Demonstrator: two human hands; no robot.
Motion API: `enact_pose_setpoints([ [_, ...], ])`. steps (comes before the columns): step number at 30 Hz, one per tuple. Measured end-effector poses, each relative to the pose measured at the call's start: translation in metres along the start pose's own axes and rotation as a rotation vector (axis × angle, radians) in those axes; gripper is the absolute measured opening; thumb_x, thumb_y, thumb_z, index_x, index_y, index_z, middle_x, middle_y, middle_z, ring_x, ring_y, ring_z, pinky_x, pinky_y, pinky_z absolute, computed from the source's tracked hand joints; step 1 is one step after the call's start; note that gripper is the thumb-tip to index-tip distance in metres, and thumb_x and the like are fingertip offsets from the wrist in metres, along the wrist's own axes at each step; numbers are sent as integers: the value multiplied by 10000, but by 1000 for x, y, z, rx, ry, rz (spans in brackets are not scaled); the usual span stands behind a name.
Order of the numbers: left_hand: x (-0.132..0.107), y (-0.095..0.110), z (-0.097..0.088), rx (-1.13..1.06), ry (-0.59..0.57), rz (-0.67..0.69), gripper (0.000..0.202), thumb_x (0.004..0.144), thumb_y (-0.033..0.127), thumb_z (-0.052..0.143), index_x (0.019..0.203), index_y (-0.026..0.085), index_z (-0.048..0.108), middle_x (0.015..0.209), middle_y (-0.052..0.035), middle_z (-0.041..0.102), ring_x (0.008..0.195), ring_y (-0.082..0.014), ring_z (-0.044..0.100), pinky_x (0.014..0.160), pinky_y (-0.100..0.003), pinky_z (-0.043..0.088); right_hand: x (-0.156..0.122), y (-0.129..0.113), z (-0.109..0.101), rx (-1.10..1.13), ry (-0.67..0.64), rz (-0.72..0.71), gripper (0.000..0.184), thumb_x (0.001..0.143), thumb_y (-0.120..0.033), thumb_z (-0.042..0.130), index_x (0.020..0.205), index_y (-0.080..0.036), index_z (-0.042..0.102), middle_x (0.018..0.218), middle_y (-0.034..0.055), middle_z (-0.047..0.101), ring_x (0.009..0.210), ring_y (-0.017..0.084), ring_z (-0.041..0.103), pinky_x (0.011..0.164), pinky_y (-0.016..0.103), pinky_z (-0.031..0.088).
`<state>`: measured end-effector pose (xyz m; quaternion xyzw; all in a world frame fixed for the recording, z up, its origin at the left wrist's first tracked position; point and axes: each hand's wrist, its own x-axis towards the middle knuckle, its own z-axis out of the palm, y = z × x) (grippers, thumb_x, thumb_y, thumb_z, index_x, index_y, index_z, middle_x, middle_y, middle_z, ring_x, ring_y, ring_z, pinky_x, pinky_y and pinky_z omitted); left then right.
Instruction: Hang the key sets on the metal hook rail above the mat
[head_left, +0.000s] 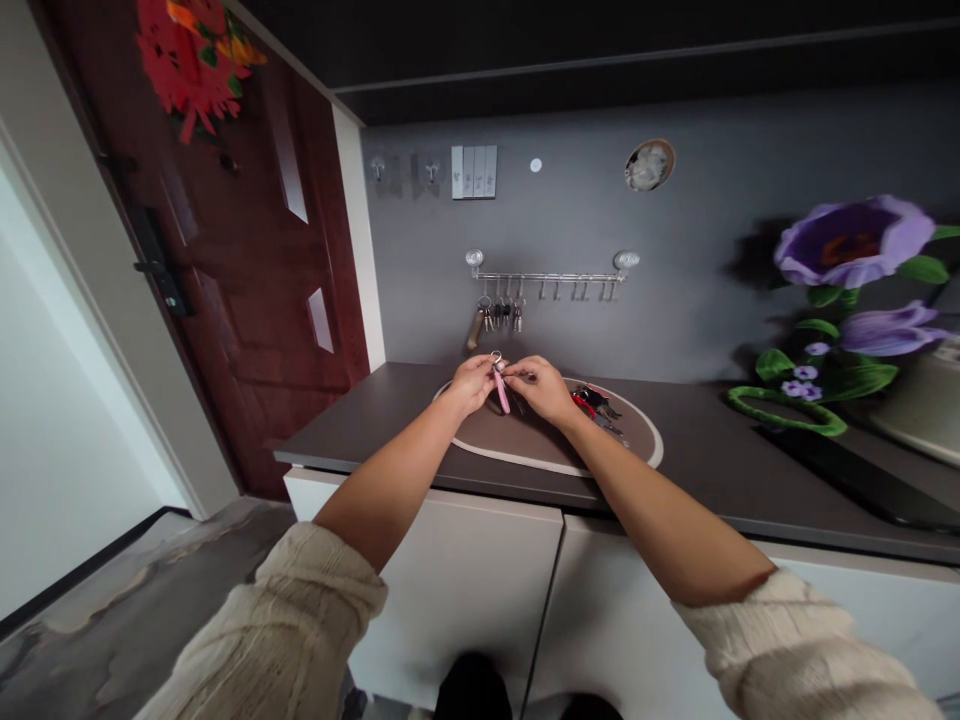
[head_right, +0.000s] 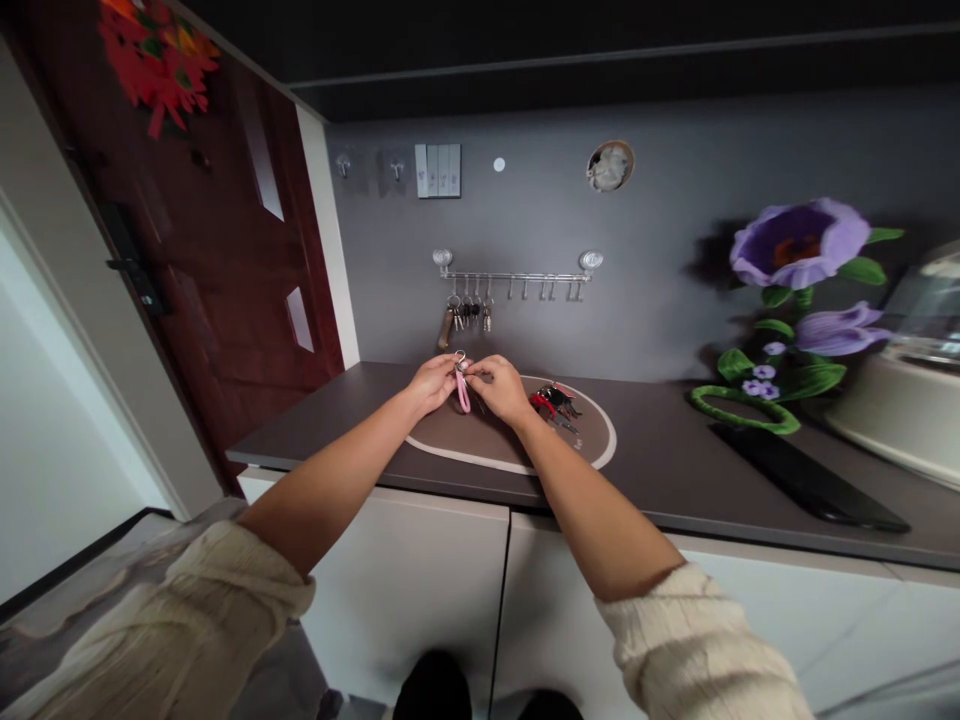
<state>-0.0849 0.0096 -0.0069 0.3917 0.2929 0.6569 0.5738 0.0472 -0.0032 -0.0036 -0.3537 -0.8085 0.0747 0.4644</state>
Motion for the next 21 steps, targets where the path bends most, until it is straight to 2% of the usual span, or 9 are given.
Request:
enact_pose_setpoints([
  [8,0,0,-2,-12,-48,-12,107,750,38,460,700,96,535,652,-39,594,615,-88,572,753,-294,465,-1,-3,-3,10,52,-35,150,749,-274,510,761,-168,615,802,46,566,792,135,502,742,265,381],
  [16,-2,-2,0,76,-38,-57,24,733,93,522,715,97,537,582,-15,573,525,-74,545,586,-234,482,2,4,-2,17,102,5,156,767,-272,447,758,-160,556,804,43,546,769,135,490,723,261,380],
  [21,-2,-5,-1,121,-81,-48,64,717,161,566,707,108,532,581,-13,577,525,-77,552,593,-241,487,3,7,-5,27,135,31,173,777,-283,408,760,-165,533,798,45,560,769,142,494,724,265,378],
])
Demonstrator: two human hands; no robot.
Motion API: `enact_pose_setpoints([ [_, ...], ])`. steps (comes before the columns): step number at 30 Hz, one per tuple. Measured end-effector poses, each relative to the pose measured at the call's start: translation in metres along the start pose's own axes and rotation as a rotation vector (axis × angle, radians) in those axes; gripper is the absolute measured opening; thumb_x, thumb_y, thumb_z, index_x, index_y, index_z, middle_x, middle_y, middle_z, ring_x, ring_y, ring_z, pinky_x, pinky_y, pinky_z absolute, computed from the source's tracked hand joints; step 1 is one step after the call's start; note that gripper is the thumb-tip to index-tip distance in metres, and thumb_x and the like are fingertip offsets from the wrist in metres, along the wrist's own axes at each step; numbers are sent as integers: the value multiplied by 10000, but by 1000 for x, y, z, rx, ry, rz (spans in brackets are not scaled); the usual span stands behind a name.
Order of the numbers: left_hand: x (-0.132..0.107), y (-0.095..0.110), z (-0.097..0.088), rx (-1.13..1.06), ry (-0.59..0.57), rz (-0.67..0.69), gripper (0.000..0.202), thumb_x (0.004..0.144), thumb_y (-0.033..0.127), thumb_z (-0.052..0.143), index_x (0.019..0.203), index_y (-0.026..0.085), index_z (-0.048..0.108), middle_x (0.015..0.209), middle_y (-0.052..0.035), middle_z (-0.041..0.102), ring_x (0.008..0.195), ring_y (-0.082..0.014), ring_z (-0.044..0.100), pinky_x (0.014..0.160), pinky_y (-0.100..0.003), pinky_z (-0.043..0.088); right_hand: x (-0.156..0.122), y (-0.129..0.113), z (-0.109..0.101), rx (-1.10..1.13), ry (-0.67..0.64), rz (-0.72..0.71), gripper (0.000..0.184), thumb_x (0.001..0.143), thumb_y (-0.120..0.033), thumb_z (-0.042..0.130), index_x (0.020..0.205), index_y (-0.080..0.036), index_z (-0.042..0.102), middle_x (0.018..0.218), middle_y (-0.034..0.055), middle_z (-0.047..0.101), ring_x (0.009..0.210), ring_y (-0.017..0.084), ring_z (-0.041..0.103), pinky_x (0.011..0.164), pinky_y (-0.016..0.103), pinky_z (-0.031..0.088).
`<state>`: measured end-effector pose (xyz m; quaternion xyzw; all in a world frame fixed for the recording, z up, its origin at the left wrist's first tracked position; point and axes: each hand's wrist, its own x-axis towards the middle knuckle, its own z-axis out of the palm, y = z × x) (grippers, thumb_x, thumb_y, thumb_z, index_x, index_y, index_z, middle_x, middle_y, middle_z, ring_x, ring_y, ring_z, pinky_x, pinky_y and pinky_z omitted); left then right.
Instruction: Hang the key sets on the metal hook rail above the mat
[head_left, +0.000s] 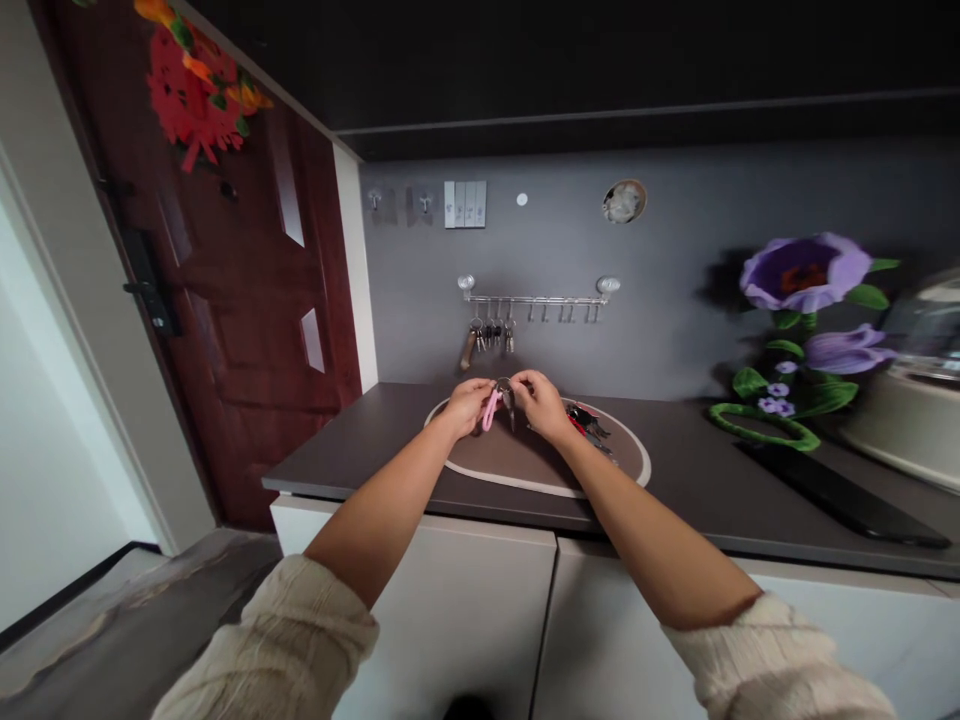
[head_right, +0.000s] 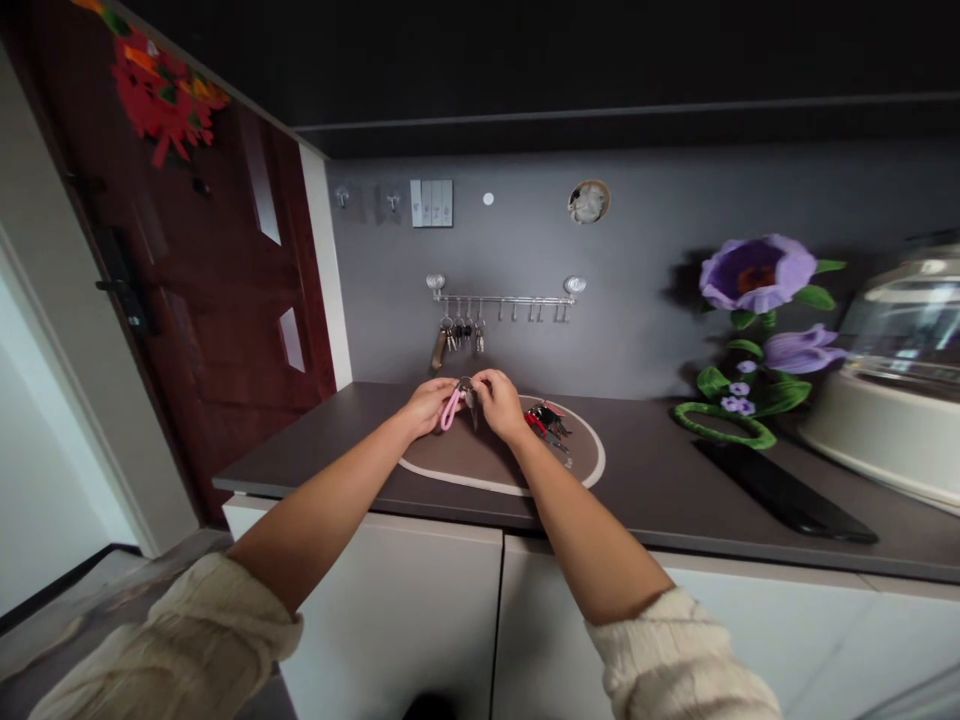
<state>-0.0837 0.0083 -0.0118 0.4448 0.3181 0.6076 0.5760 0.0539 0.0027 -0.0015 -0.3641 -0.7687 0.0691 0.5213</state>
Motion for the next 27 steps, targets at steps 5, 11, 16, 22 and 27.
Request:
enact_pose_setpoints([
  [5,1,-6,-3,186,28,52,195,667,297,618,692,115,555,592,-19,585,515,-79,540,568,-239,475,2,2,-2,41,43,58,196,776,-296,379,764,-164,524,769,41,570,740,143,502,710,266,386],
  [11,-2,-6,-1,399,33,212,240,689,361,561,730,125,559,652,-28,594,569,-97,546,559,-229,445,6,8,-6,50,131,110,202,763,-319,378,756,-167,510,755,35,564,716,141,500,690,263,393],
  [16,3,-8,-3,624,71,385,246,737,360,475,693,130,552,644,-32,580,613,-112,541,569,-217,411,18,9,-13,99,160,157,210,764,-338,370,745,-170,494,701,25,545,654,134,492,639,255,402],
  [22,7,-13,-5,860,84,521,257,767,348,418,670,150,552,646,-21,580,595,-112,511,598,-225,376,44,22,-21,185,197,202,187,742,-329,393,735,-169,489,655,6,531,598,123,497,603,258,416],
  [27,7,-15,-4,939,65,558,257,779,335,405,661,159,550,635,-20,569,605,-117,505,606,-229,361,69,28,-24,275,258,266,136,707,-277,422,728,-163,493,657,5,538,578,112,494,577,247,424],
])
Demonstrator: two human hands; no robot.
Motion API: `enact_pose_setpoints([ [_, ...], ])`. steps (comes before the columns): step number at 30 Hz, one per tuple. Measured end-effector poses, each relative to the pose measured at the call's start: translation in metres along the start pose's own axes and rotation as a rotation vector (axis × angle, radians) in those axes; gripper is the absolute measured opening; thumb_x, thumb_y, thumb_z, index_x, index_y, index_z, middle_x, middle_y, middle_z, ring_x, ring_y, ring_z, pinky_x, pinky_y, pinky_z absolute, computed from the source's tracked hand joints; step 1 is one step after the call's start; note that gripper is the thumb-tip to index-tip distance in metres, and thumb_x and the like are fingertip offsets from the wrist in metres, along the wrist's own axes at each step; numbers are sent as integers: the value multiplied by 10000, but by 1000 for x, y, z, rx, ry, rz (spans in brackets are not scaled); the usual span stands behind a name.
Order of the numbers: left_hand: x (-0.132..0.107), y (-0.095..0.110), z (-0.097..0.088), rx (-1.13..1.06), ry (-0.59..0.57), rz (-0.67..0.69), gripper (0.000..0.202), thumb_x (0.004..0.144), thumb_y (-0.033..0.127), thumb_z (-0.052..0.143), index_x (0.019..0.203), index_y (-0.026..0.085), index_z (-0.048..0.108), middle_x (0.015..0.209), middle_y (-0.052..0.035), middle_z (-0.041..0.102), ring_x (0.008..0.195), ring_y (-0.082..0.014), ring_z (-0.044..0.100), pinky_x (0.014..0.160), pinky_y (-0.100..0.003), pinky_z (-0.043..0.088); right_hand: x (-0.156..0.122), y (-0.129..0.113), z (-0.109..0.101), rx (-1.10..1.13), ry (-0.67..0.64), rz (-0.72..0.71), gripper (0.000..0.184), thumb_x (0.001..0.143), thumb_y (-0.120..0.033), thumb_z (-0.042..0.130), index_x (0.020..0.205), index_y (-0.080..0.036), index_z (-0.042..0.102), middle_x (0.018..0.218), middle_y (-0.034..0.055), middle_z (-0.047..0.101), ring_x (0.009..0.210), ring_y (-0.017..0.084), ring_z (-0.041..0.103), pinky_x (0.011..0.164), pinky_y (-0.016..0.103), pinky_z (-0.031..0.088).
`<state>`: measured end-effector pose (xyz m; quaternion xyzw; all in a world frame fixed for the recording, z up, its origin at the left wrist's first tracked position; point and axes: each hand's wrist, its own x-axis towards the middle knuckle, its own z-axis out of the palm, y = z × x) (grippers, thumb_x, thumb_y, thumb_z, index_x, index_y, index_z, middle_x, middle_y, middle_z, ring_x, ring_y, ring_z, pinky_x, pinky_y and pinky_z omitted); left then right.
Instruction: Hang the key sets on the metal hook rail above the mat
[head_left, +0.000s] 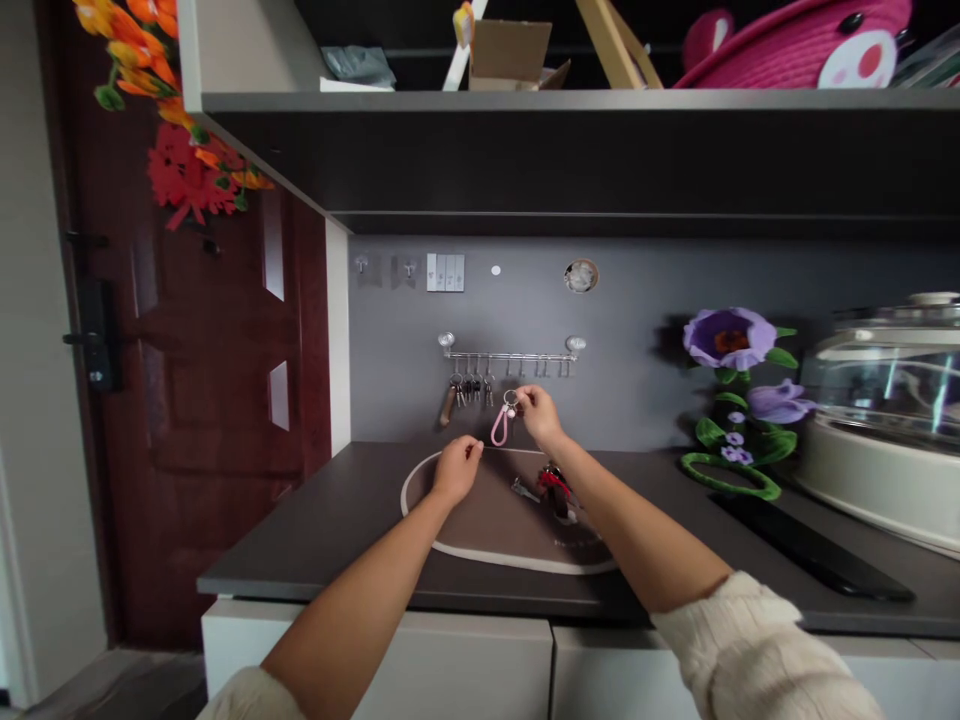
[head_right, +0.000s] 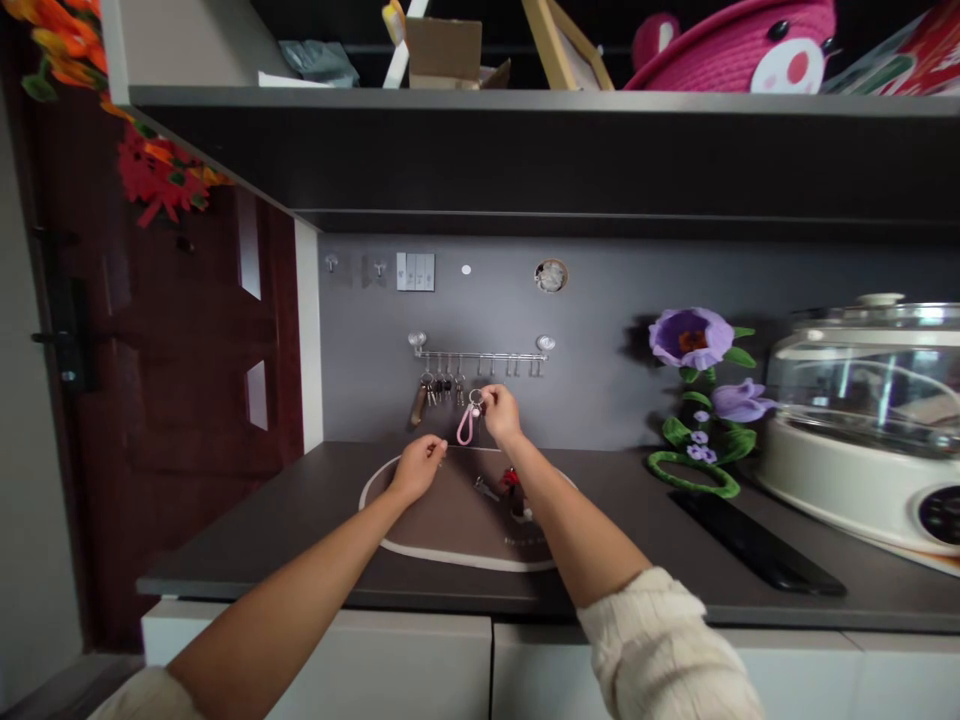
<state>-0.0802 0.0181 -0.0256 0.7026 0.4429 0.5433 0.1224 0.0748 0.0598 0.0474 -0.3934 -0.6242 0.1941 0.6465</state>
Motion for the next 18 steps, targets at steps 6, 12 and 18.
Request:
enact_pose_setpoints([
  [6,0,-1,2,62,-19,53,259,789,322,390,657,163,546,665,-27,562,637,-125,493,621,-235,344,26,-8,5,-11,42,19,113,673,-219,413,697,-154,501,624,-1,527,541,102,470,561,240,412],
  [12,0,-3,3,109,-40,82,260,796,309,374,664,164,545,676,-33,560,644,-131,484,616,-242,334,51,-6,10,-216,127,-27,171,656,-192,378,663,-143,542,636,18,570,574,109,486,625,250,405],
  [18,0,-2,2,121,-41,44,256,795,306,382,676,156,553,697,-35,569,659,-128,490,624,-240,339,62,-6,16,-388,170,-14,210,660,-138,371,675,-136,581,650,34,594,588,109,502,633,226,392],
])
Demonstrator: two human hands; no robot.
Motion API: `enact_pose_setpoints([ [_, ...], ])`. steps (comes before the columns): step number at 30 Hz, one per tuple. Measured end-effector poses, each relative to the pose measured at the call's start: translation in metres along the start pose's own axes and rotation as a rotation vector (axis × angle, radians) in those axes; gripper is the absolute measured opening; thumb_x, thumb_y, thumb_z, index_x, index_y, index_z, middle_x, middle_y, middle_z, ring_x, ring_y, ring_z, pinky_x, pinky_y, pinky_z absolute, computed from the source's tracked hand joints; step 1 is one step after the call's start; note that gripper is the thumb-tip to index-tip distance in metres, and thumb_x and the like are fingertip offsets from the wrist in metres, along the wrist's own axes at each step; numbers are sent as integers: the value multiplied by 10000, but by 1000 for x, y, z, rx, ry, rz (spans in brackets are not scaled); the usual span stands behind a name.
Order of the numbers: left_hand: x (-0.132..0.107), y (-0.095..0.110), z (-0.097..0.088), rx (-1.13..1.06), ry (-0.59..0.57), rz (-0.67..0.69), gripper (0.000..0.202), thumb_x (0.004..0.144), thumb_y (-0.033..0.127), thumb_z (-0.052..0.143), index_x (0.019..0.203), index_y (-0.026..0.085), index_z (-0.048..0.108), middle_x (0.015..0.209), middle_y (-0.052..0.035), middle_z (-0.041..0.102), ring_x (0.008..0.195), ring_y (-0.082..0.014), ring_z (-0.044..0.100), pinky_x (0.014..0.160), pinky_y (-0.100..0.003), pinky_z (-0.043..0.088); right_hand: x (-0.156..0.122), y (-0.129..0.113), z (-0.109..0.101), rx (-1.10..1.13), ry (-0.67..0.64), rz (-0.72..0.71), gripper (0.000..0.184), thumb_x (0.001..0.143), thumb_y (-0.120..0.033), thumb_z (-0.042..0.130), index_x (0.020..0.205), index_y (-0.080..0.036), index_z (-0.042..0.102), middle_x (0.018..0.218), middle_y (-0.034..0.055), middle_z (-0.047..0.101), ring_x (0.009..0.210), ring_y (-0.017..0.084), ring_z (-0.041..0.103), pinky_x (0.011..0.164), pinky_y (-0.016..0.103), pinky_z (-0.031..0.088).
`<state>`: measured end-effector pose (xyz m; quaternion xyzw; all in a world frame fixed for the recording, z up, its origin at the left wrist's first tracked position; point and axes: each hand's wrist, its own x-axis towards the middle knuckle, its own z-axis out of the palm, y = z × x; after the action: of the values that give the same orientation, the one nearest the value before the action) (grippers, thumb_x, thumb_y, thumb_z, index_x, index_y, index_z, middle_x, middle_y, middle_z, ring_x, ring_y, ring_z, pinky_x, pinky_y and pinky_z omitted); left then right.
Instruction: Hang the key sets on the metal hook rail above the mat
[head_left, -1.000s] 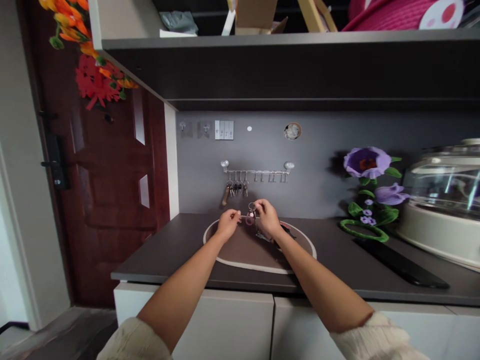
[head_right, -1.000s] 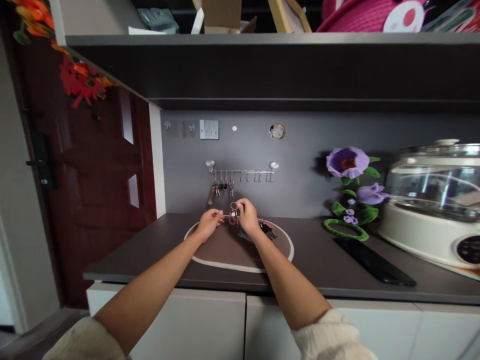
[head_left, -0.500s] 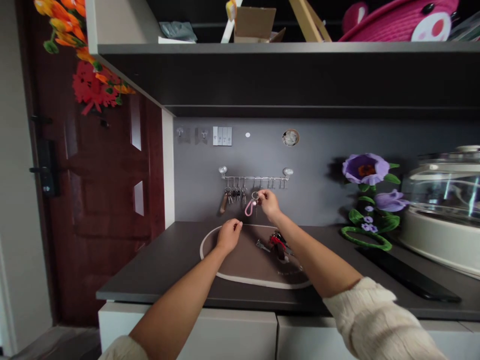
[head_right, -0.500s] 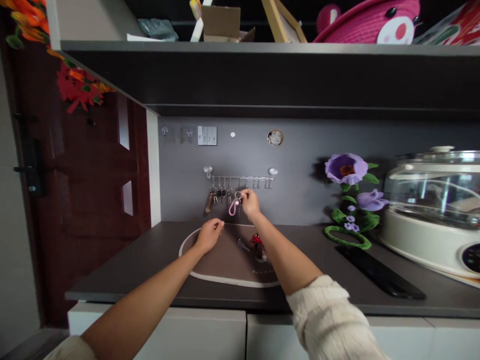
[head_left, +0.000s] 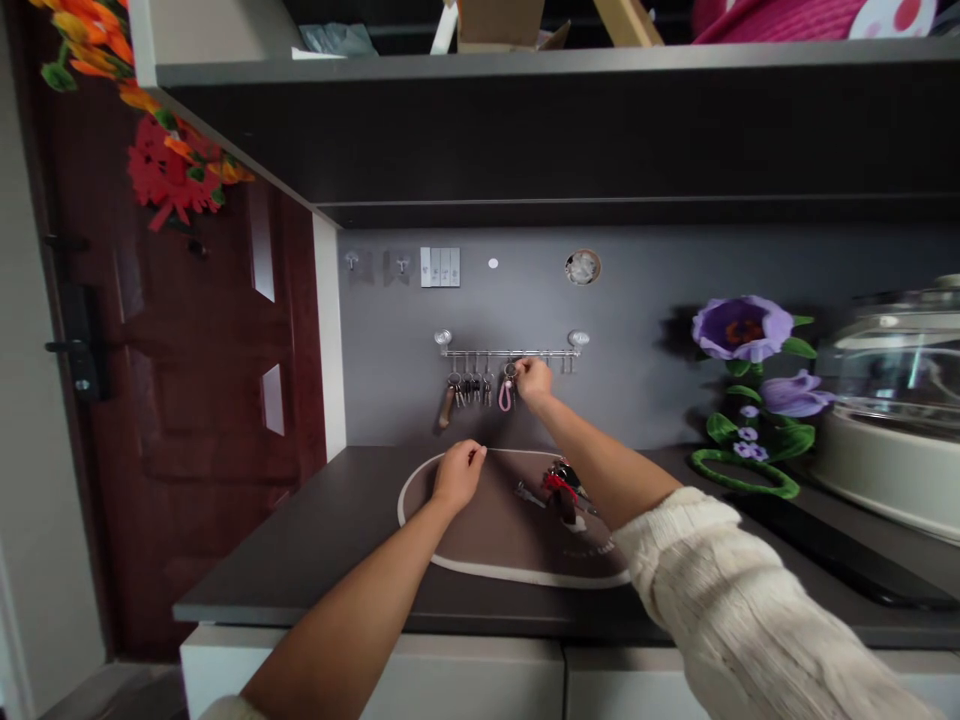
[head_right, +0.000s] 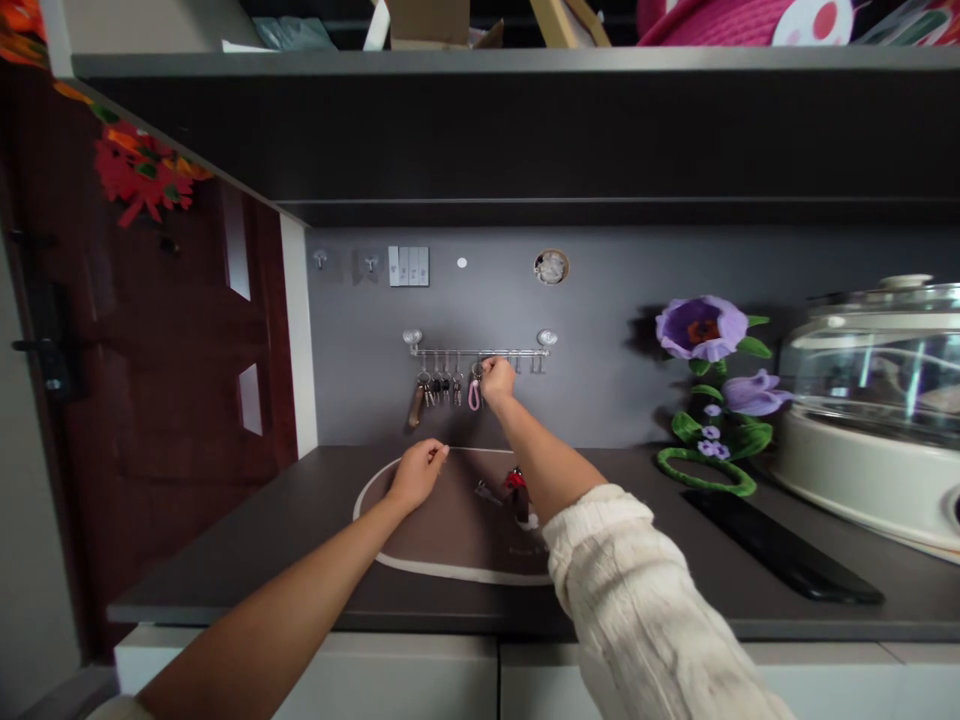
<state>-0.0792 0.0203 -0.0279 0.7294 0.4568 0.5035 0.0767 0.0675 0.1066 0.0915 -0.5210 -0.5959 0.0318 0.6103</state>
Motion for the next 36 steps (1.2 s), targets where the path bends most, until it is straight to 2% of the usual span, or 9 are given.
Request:
enact_pose_setpoints([
  [10,0,0,-1,4,7,-9,263,796,306,386,674,150,558,674,-24,563,639,-115,489,617,-232,340,-8,-4,0,-236,8,-9,240,729,-111,405,810,-121,631,807,96,645,749,146,571,694,221,390],
  [19,0,-1,-1,-15,-2,-7,254,795,307,385,680,149,549,655,-21,558,630,-116,489,607,-228,342,-14,4,1,-266,-40,-21,238,733,-94,421,826,-117,639,808,104,649,761,140,582,706,213,393],
  [27,-1,0,-1,-70,-63,-20,226,780,288,399,680,151,548,608,-7,549,611,-114,503,606,-227,368,-18,9,-4,-244,-64,-28,287,731,-94,398,879,-106,643,820,103,652,754,147,580,691,215,398],
  [31,-2,-2,1,-155,-98,-74,178,761,266,423,696,149,541,599,4,538,567,-103,500,579,-219,382,-24,8,-12,-228,-64,-33,284,732,-97,402,883,-106,643,865,116,651,794,160,581,723,229,395],
  [36,-4,8,0,-310,-89,-256,90,726,181,464,699,137,537,586,10,535,530,-88,494,570,-213,392,-41,5,-26,-159,-76,-59,253,732,-115,414,841,-122,642,833,95,654,784,158,580,744,250,403],
])
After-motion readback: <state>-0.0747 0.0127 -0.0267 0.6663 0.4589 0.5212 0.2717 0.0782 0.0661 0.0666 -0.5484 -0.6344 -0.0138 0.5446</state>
